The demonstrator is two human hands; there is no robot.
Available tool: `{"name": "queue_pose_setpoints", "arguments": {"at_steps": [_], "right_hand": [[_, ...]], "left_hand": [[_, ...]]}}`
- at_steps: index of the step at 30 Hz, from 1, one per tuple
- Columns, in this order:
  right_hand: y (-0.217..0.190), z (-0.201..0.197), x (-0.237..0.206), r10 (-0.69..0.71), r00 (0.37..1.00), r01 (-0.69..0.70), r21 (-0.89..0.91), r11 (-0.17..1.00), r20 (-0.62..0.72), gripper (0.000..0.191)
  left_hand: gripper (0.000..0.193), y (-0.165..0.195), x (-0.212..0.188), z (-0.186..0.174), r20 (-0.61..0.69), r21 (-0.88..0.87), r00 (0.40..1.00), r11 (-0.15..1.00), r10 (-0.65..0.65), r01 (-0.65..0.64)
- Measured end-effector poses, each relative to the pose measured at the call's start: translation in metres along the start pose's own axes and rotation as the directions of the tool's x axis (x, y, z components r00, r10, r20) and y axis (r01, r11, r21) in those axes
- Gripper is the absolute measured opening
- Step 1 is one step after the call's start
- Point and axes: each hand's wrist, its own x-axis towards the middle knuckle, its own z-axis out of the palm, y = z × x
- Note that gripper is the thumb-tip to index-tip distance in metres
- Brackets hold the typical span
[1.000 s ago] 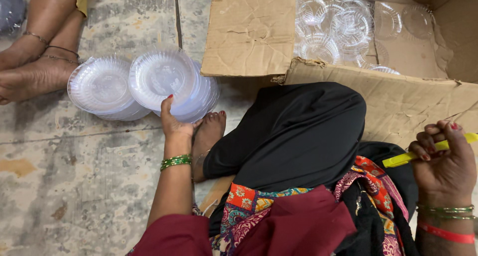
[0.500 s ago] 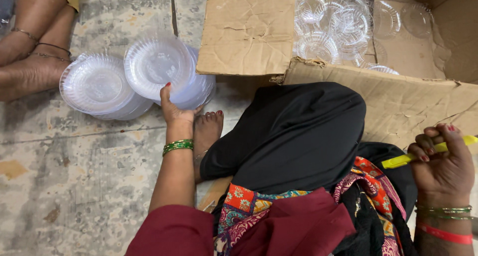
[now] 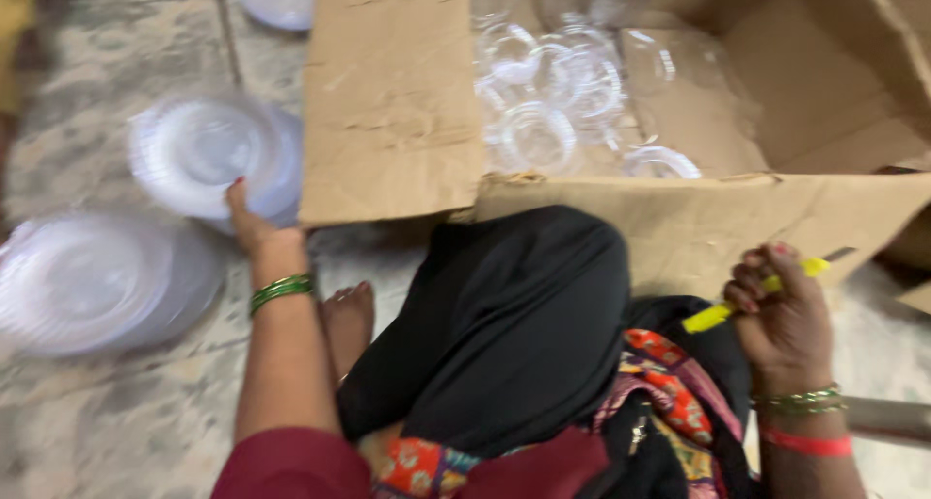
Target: The person sits on the floor and uses a yellow utility knife to trim the edges of clear plastic plates. They pick up plates from a cardboard box, hold them in their lap, and carefully cut around the rim before stacking the finished plates to the side.
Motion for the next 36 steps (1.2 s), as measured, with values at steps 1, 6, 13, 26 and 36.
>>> {"name": "queue_pose_setpoints", "arguments": {"at_steps": [1,6,13,26,36], "right_hand": [[-0.001,0.002,0.005,-0.005,1.0,0.005,-0.008,1.0,-0.018,0.009],[-0.003,0.002,0.022,-0.027,0.999,0.027,0.008,1.0,-0.044,0.008],[0.008,-0.021,0.038,-0.021,0.998,0.024,0.051,0.998,-0.058,0.008],[0.025,-0.06,0.034,0.004,0.985,0.015,0.107,0.994,-0.175,0.008],[0.004,-0.069,0.045,-0.028,0.992,0.061,0.281,0.958,-0.12,0.008]], "left_hand": [[0.06,0.0,0.003,0.002,0.016,-0.017,0.998,0.998,0.057,-0.057],[0.067,-0.004,-0.003,0.002,0.008,0.103,0.999,0.994,-0.034,0.033],[0.06,-0.002,-0.013,0.007,-0.012,0.282,1.0,0.959,-0.029,0.031],[0.064,-0.101,-0.1,-0.059,-0.313,0.588,0.927,0.725,-0.206,0.359],[0.058,-0.058,-0.062,0.029,-0.1,0.526,0.994,0.85,0.04,0.019]]}}
